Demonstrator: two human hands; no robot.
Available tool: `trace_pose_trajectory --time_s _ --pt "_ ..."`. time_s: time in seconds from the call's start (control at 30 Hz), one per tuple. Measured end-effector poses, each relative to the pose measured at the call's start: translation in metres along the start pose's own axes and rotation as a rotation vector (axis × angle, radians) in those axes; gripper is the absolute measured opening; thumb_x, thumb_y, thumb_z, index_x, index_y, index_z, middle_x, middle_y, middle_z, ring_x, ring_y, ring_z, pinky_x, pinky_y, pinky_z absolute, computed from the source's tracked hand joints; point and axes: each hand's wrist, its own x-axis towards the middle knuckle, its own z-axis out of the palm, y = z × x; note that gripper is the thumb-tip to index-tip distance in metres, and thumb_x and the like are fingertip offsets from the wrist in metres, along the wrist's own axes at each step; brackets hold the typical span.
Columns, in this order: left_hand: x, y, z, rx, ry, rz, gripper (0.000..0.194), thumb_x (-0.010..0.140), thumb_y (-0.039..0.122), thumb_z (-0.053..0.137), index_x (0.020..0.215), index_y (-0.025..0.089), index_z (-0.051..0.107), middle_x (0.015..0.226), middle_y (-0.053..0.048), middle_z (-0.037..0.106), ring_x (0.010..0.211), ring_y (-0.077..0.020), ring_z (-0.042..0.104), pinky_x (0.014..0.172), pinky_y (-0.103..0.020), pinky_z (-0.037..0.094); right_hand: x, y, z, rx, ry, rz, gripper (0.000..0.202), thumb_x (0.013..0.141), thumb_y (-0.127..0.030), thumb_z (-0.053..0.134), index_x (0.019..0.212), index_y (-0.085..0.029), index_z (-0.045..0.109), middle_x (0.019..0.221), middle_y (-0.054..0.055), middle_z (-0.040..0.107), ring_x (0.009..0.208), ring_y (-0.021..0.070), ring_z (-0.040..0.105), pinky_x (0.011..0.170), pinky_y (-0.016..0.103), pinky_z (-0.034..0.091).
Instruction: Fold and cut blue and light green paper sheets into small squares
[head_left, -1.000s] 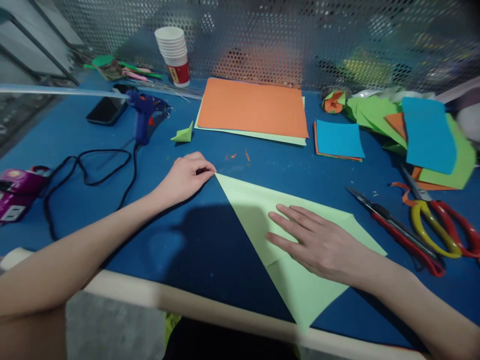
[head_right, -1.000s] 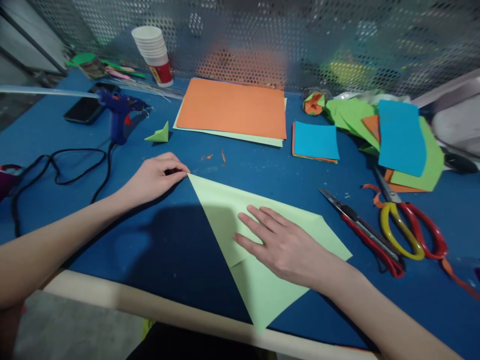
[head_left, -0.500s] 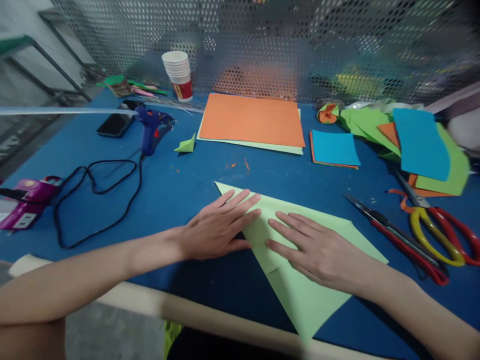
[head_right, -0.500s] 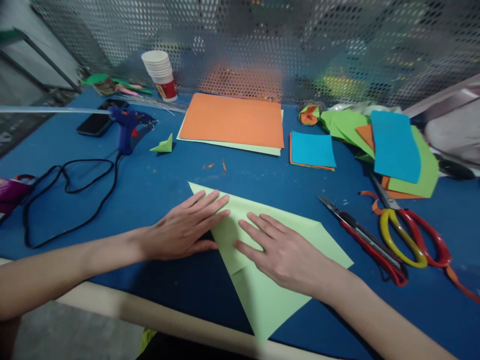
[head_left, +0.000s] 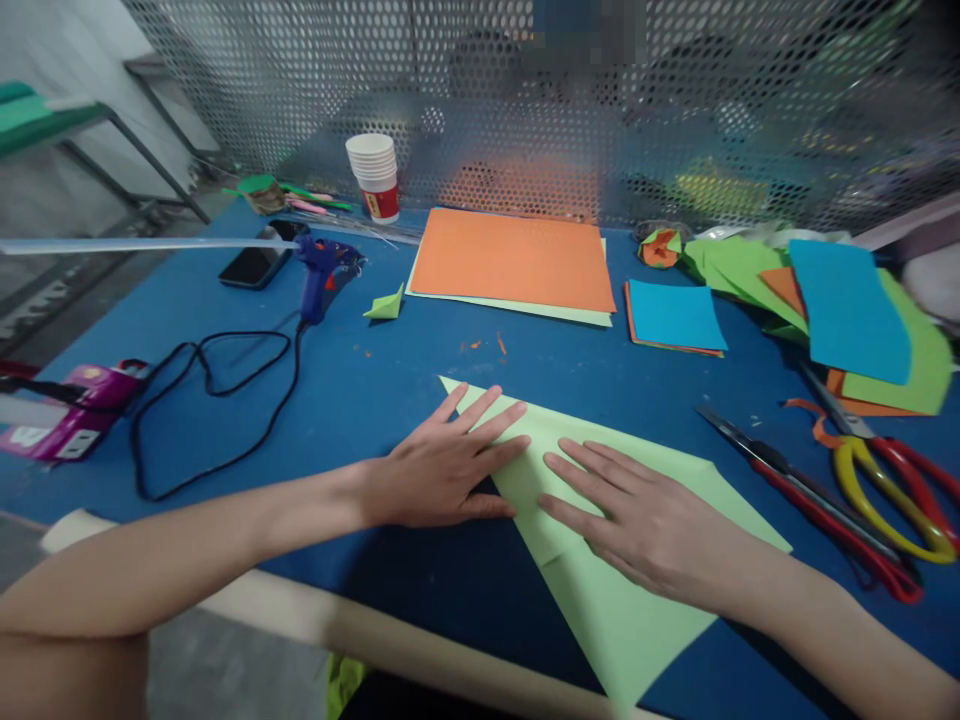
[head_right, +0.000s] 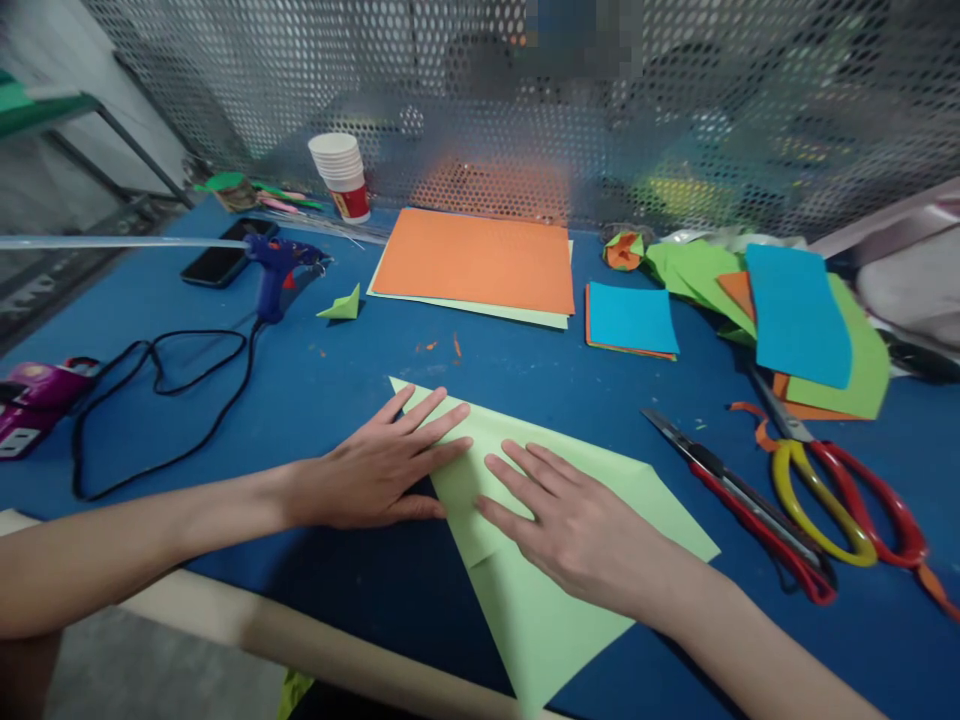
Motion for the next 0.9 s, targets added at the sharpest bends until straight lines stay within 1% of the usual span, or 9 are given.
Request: trace_pose_trajectory --time_s 0.13,0.33,0.5,0.73,0.9 --pt "-0.0006 0.0015 -0.0025 0.004 -0.001 -0.031 0.069 0.096 0.064 0.029 0.147 0.019 0.041 0.159 -0.015 0.03 0.145 -0.0434 0.025 0.113 -0.067 0.023 0.0008 0.001 -0.0003 0.001 0.021 -0.01 0.044 0.087 -0.006 0.053 0.128 -0.017 0.062 0.135 0.022 0.06 0.135 0.0359 0.046 0.098 0.055 0.052" --pt "-0.0004 0.0026 -0.0053 0.026 0.008 -0.063 0.067 0.095 0.064 0.034 0.146 0.022 0.042 0.157 -0.016 0.033 0.143 -0.0454 0.03 0.107 -0.072 0.028 -0.0013 0.0005 0.0023 0.01 0.02 0.007 0.046 0.086 -0.007 0.055 0.13 -0.018 0.061 0.138 0.02 0.058 0.139 0.0349 0.041 0.1 0.055 0.05" --pt "-0.001 0.0026 -0.005 0.038 0.008 -0.067 0.066 0.095 0.064 0.036 0.147 0.024 0.04 0.157 -0.015 0.033 0.143 -0.0455 0.03 0.105 -0.072 0.03 -0.0021 0.0003 0.0028 0.006 0.016 0.01 0.046 0.087 -0.007 0.054 0.131 -0.018 0.06 0.139 0.02 0.057 0.14 0.035 0.039 0.101 0.054 0.05" --pt "-0.0007 0.0013 -0.0056 0.054 -0.004 -0.065 0.065 0.096 0.063 0.035 0.148 0.024 0.04 0.157 -0.015 0.033 0.143 -0.0447 0.03 0.106 -0.069 0.031 -0.001 0.0008 0.0018 -0.002 0.024 -0.003 0.044 0.087 -0.006 0.052 0.129 -0.017 0.062 0.137 0.021 0.058 0.139 0.0361 0.041 0.1 0.055 0.051" --pt "0.0022 0.0016 -0.0077 0.062 -0.031 -0.073 0.062 0.096 0.06 0.036 0.148 0.025 0.041 0.156 -0.018 0.034 0.142 -0.044 0.032 0.105 -0.068 0.033 -0.0019 0.0009 0.0024 0.012 0.006 0.0 0.041 0.09 -0.009 0.051 0.129 -0.017 0.062 0.137 0.022 0.058 0.138 0.0367 0.042 0.1 0.056 0.05"
